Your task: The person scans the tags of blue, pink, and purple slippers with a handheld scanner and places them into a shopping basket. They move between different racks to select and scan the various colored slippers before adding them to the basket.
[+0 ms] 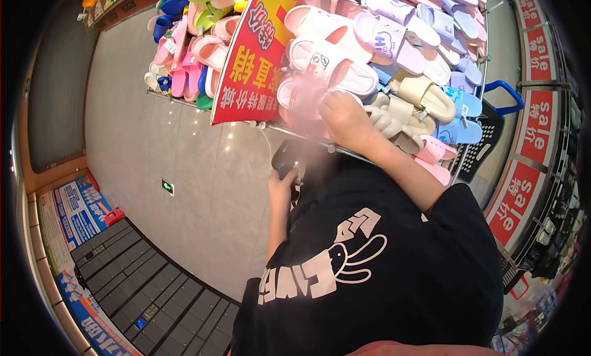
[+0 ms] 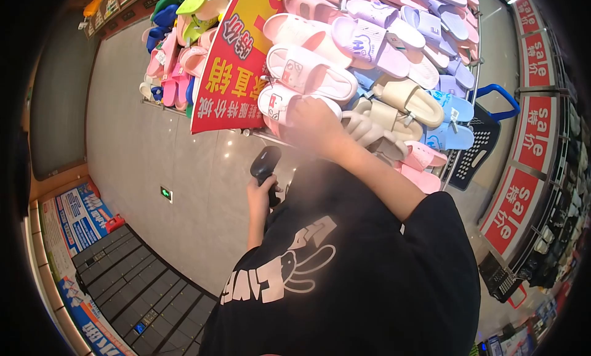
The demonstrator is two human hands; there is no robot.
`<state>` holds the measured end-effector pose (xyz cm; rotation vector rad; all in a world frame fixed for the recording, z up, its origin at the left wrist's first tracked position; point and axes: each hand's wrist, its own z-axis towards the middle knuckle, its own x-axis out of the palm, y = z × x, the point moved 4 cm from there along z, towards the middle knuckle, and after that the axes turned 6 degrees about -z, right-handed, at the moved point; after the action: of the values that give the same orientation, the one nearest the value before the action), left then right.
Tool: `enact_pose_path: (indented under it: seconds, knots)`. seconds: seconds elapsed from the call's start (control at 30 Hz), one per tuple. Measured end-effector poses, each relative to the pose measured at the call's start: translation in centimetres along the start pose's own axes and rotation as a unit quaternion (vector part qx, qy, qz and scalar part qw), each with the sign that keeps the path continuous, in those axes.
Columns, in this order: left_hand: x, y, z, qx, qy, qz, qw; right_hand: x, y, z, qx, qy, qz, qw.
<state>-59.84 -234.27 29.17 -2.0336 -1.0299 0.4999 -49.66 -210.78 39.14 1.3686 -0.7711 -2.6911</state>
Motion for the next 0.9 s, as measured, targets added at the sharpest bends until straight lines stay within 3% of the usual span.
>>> enact_pose_path:
  seconds: [0.07, 0.1, 0.17, 0.27, 0.4, 0.47, 0.57, 0.7, 0.77, 0.8, 0.83, 0.9]
  knots:
    - [0.0, -0.1, -0.1, -0.006, -0.003, 0.002, 1.000, 3.8, -1.0, -1.2, 0.153, 0.186, 0.069, 0.968]
    - [-0.1, 0.0, -0.1, -0.007, -0.004, -0.001, 1.000, 4.2, -0.9, -1.4, 0.151, 0.188, 0.069, 0.968]
    - [-0.3, 0.1, -0.1, -0.005, 0.000, -0.009, 1.000, 5.6, -0.3, -1.9, 0.094, 0.329, -0.016, 0.939]
    - [-1.2, 0.8, 0.0, -0.001, -0.018, -0.017, 1.000, 5.5, 0.1, -2.2, 0.122, 0.380, -0.012, 0.917]
    - [-1.9, 1.0, 0.0, 0.009, -0.025, -0.036, 0.999, 8.0, -0.2, -3.4, 0.124, 0.392, -0.007, 0.911]
    - [-2.0, 1.0, 0.1, 0.007, -0.016, -0.044, 0.999, 9.6, -0.4, -4.6, 0.111, 0.262, 0.022, 0.958]
    - [-2.4, 1.5, 0.5, 0.009, -0.006, -0.054, 0.999, 11.2, 0.4, -6.2, 0.099, 0.221, 0.049, 0.969]
    - [-3.4, 1.7, 0.9, 0.005, -0.006, -0.046, 0.999, 13.7, -1.0, -5.9, 0.105, 0.300, 0.119, 0.941]
    - [-4.4, 1.6, 0.9, 0.000, -0.010, -0.034, 0.999, 13.2, -0.9, -4.7, 0.134, 0.164, 0.089, 0.973]
    - [-4.9, 1.6, 1.0, -0.001, -0.009, -0.033, 0.999, 12.7, -0.4, -4.3, 0.166, 0.110, 0.156, 0.967]
    - [-5.4, 1.4, 1.4, 0.008, -0.003, -0.043, 0.999, 12.2, 0.2, -3.9, 0.167, 0.108, 0.154, 0.968]
    - [-6.0, 0.5, 2.0, 0.014, 0.011, -0.051, 0.999, 12.5, 0.7, -4.2, 0.408, 0.265, 0.271, 0.830]
